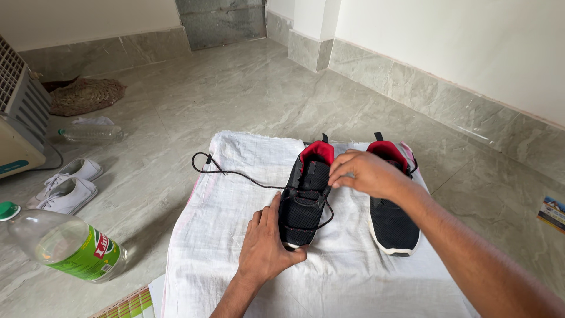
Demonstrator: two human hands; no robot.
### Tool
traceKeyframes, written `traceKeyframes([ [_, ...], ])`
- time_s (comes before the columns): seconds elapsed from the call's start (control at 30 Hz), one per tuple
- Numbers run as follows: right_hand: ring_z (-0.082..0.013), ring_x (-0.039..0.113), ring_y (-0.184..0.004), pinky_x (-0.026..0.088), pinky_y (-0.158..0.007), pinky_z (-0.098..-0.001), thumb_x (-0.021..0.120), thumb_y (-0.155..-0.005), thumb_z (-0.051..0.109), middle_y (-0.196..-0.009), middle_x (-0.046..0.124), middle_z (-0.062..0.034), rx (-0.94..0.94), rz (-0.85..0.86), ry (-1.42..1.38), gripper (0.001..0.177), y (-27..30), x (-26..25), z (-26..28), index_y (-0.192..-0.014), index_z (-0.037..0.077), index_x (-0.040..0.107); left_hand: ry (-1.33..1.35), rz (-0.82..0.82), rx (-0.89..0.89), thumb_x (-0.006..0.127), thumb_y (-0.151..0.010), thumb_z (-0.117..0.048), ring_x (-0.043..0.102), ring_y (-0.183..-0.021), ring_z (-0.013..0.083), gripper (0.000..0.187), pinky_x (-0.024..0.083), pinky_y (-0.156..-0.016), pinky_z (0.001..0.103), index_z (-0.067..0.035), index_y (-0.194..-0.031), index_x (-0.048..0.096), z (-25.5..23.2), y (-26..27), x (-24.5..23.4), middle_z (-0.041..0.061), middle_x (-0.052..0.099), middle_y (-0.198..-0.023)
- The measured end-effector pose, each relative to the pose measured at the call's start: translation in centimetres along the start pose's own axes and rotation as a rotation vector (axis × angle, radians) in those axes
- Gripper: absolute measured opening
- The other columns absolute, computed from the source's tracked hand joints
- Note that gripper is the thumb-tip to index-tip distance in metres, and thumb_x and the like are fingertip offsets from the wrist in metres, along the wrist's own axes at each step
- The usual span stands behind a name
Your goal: The person threads black shoelaces through the eyelets of a pair of black and red sneakers placed on a white cloth on the floor. They pull the laces through each eyelet and adjust the tension, working on both shoes.
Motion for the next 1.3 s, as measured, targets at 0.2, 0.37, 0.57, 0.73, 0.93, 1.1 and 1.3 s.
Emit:
traceKeyframes([
  [0.2,-0.0157,0.073,-0.099,0.056,-0.09,-0.0336,0.066,-0.094,0.027,-0.106,0.076,0.0001,0.319,0.091,-0.039,0.021,0.2,-1.2,-1.2,-0.107,0.013,0.074,-0.033,0.01,0.007,0.084,-0.056,-0.039,0.056,-0.104,0.0296,0.125,0.048,-0.097,0.041,0.001,-0.158,0.023,0.4,-0.3,0.7,0.015,0.056,-0.117],
  [0.37,-0.0191,0.067,-0.1,0.054,-0.087,-0.0348,0.072,-0.087,0.024,-0.11,0.069,-0.0017,0.063,0.01,0.03,0.026,0.4,-0.3,0.7,-0.11,0.015,0.077,-0.025,-0.042,0.06,0.09,-0.055,-0.053,0.054,-0.114,0.0349,0.131,0.045,-0.102,0.046,0.006,-0.151,0.025,0.6,-0.2,0.8,0.022,0.057,-0.122],
  [0.57,-0.0172,0.067,-0.1,0.054,-0.088,-0.0325,0.071,-0.088,0.025,-0.108,0.07,0.0006,0.098,-0.026,0.102,0.02,0.1,0.3,-0.1,-0.105,0.018,0.079,-0.052,0.033,-0.007,0.091,-0.056,-0.063,0.052,-0.118,0.036,0.138,0.043,-0.104,0.048,0.004,-0.156,0.024,0.6,-0.3,1.0,0.024,0.055,-0.129],
  [0.73,-0.0173,0.069,-0.094,0.055,-0.087,-0.0321,0.069,-0.091,0.02,-0.113,0.071,-0.0006,0.205,-0.217,0.13,0.018,0.5,-2.1,-3.3,-0.106,0.016,0.079,-0.042,0.052,-0.027,0.088,-0.057,-0.058,0.053,-0.116,0.0336,0.134,0.044,-0.103,0.046,0.003,-0.157,0.024,0.4,-0.4,0.8,0.021,0.056,-0.125],
  [0.93,-0.0189,0.068,-0.087,0.058,-0.081,-0.0358,0.069,-0.099,0.024,-0.116,0.07,-0.0081,0.584,-0.575,0.122,0.018,2.9,-7.8,-9.4,-0.111,0.015,0.079,-0.066,0.109,-0.082,0.087,-0.059,-0.06,0.053,-0.115,0.0304,0.134,0.045,-0.102,0.044,0.0,-0.159,0.022,0.2,-0.4,0.8,0.019,0.055,-0.123],
  [1.1,-0.0274,0.067,-0.1,0.054,-0.094,-0.0404,0.071,-0.097,0.02,-0.123,0.067,-0.013,0.638,-0.651,0.166,0.023,4.0,-7.9,-9.5,-0.117,0.011,0.076,-0.057,0.093,-0.075,0.087,-0.058,-0.059,0.051,-0.12,0.0327,0.132,0.042,-0.105,0.044,0.002,-0.157,0.024,0.2,-0.3,0.7,0.02,0.052,-0.129],
  [1.3,-0.0282,0.057,-0.111,0.045,-0.099,-0.0413,0.074,-0.08,0.014,-0.124,0.064,-0.0064,0.025,-0.359,0.27,0.039,2.4,-1.6,-2.2,-0.119,0.014,0.075,-0.105,0.064,-0.033,0.086,-0.059,-0.061,0.045,-0.128,0.0341,0.127,0.037,-0.111,0.044,0.007,-0.15,0.03,0.4,-0.4,1.3,0.023,0.048,-0.14],
])
Point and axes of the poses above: each hand's wrist, its own y-axis away from the middle knuckle, its own x-axis out of the palm, z = x × y, the point moved 4 cm from there along -y, towards the middle knuckle
